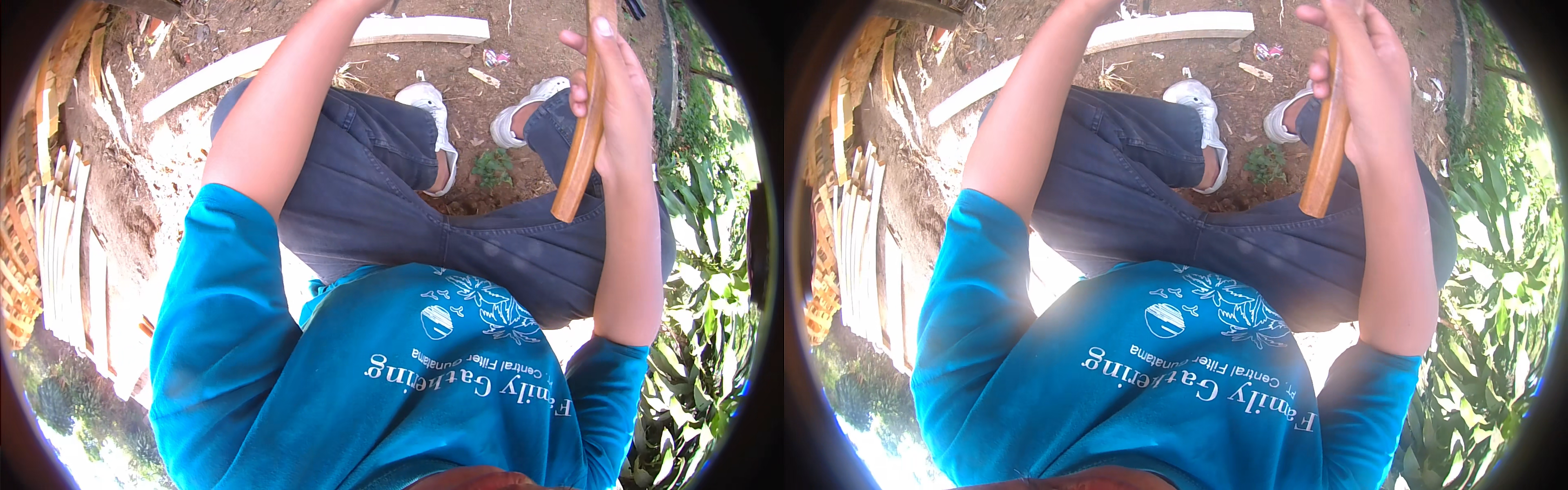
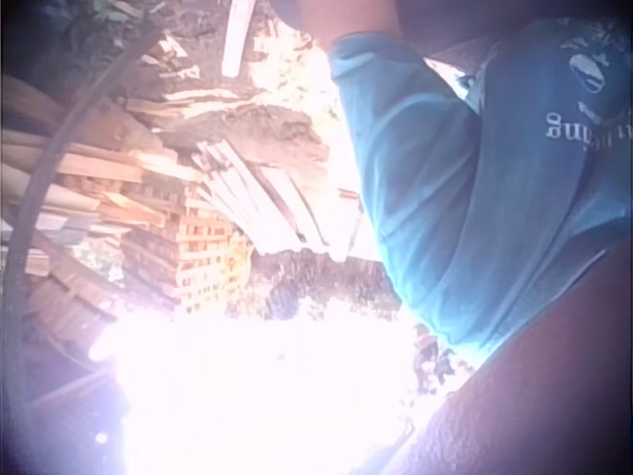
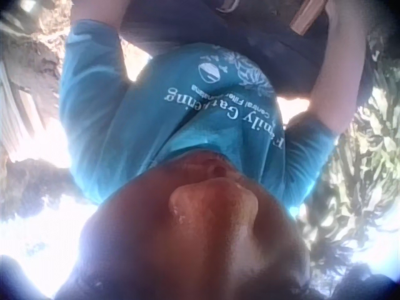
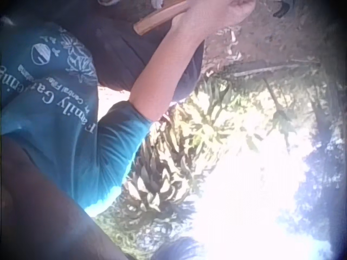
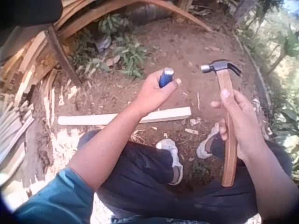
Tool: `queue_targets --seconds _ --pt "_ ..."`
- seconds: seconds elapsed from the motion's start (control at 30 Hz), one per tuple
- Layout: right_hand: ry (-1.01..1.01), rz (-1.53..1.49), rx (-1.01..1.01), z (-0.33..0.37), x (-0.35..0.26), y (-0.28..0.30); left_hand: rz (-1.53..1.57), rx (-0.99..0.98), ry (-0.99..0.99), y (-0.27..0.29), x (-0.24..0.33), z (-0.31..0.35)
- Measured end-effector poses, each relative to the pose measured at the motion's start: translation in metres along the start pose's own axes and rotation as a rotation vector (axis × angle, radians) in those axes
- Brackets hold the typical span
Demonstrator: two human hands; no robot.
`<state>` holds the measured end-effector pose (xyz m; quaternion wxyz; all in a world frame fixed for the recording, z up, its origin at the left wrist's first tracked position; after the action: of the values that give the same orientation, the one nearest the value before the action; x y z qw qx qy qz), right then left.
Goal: The person hammers nails into a curved piece of wood while sitting on the ground.
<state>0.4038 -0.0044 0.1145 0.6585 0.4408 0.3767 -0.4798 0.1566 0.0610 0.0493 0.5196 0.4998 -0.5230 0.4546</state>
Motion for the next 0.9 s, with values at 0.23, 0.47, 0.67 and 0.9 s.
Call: queue_targets --seconds 0.23,0.47,0.67,0.9 --pt "-0.159 -0.035 0.021 0.008 0.012 0.003 0.31 0.353 0.068 0.042 0.009 -0.015" --pt "-0.183 -0.049 -0.067 0.013 0.015 -0.006 0.148 0.337 0.123 0.051 -0.039 -0.027" --pt "-0.214 -0.047 -0.071 0.016 0.012 -0.012 0.154 0.338 0.14 0.052 -0.053 -0.033" --pt "-0.214 -0.075 -0.076 0.016 0.014 -0.013 0.166 0.31 0.147 0.051 -0.062 -0.033"
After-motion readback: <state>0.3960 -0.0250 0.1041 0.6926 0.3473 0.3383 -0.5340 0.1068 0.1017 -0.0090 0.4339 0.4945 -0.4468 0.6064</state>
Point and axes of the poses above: each hand's wrist, its own z-axis away from the middle knuckle, its own y-axis out of the back of the hand, x = y × z, the point moved 3 cm from there along -z, towards the middle knuckle, and after that the axes turned 12 degrees about z, right-handed, at the moved point
